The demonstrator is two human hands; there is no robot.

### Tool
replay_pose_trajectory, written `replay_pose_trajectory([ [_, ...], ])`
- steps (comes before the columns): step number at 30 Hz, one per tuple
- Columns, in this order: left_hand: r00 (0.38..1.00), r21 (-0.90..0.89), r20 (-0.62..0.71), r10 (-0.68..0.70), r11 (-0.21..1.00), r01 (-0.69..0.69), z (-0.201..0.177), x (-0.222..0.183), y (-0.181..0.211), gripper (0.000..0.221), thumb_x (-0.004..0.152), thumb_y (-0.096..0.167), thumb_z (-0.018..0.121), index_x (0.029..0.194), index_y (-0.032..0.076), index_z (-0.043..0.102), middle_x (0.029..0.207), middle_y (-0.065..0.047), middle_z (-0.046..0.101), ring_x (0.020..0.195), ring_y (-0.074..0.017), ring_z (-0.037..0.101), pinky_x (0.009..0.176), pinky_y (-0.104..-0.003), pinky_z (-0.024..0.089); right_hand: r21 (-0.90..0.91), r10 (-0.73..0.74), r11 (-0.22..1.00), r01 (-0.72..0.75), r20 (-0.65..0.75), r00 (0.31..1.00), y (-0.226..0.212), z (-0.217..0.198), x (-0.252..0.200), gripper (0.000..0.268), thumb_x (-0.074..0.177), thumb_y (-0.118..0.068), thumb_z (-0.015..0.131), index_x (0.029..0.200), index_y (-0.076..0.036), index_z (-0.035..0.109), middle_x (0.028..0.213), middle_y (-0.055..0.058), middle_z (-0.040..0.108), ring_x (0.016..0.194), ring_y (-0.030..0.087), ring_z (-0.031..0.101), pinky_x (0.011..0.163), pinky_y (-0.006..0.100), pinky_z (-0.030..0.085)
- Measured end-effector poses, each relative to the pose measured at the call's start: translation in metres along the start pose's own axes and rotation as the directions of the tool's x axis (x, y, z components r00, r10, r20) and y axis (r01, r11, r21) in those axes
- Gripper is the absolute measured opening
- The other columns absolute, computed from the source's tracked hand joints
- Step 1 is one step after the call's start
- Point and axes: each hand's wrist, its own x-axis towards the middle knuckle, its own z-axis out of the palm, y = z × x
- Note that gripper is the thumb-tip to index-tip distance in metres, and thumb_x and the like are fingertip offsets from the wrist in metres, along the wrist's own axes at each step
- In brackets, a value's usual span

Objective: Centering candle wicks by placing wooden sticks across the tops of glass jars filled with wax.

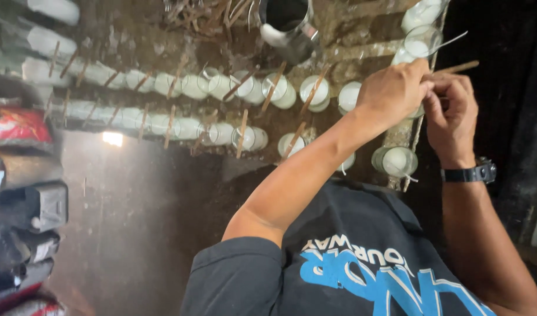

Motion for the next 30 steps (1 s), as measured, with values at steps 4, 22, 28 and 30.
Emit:
replay_pose_trajectory([
  [4,0.994,-0.079,0.094,-0.061,0.995,0.068,-0.019,0.002,0.011,0.023,0.078,0.032,0.043,0.087,0.012,0.048,0.08,-0.007,0.063,0.065,-0.0238,0.062,0.052,-0.037,0.049,-0.044,0.102,0.994,-0.101,0.011,0.995,-0.003,0.0,0.003,0.012,0.096,-0.009,0.051,0.099,0.002,0.051,0.102,0.016,0.047,0.088,0.024,0.049,0.072,0.031,0.04],
  [22,1.0,-0.256,0.012,-0.029,0.966,0.031,-0.034,-0.013,-0.01,0.014,0.077,0.014,0.041,0.087,0.013,0.051,0.083,-0.01,0.063,0.076,-0.0277,0.061,0.062,-0.038,0.047,0.024,0.108,0.994,-0.106,-0.084,0.991,0.0,0.017,0.007,0.007,0.093,-0.006,0.057,0.093,0.0,0.055,0.097,0.016,0.051,0.09,0.028,0.052,0.071,0.033,0.041],
  [28,0.997,-0.4,-0.008,-0.082,0.914,0.072,-0.023,-0.009,-0.025,0.02,0.077,0.013,0.046,0.091,0.016,0.06,0.082,-0.007,0.067,0.068,-0.0178,0.065,0.064,-0.03,0.053,0.063,0.089,0.995,-0.08,-0.143,0.986,-0.006,0.016,0.008,0.006,0.086,-0.004,0.061,0.089,0.0,0.058,0.092,0.017,0.054,0.087,0.032,0.054,0.072,0.036,0.041],
  [30,0.994,-0.429,0.049,-0.098,0.897,0.109,-0.028,-0.012,-0.023,0.022,0.076,0.012,0.045,0.092,0.015,0.06,0.079,-0.006,0.068,0.056,-0.0105,0.066,0.057,-0.025,0.054,0.081,0.115,0.991,-0.104,-0.161,0.98,-0.012,0.017,0.01,0.006,0.086,-0.007,0.061,0.088,-0.001,0.059,0.092,0.016,0.055,0.085,0.03,0.055,0.069,0.034,0.041],
])
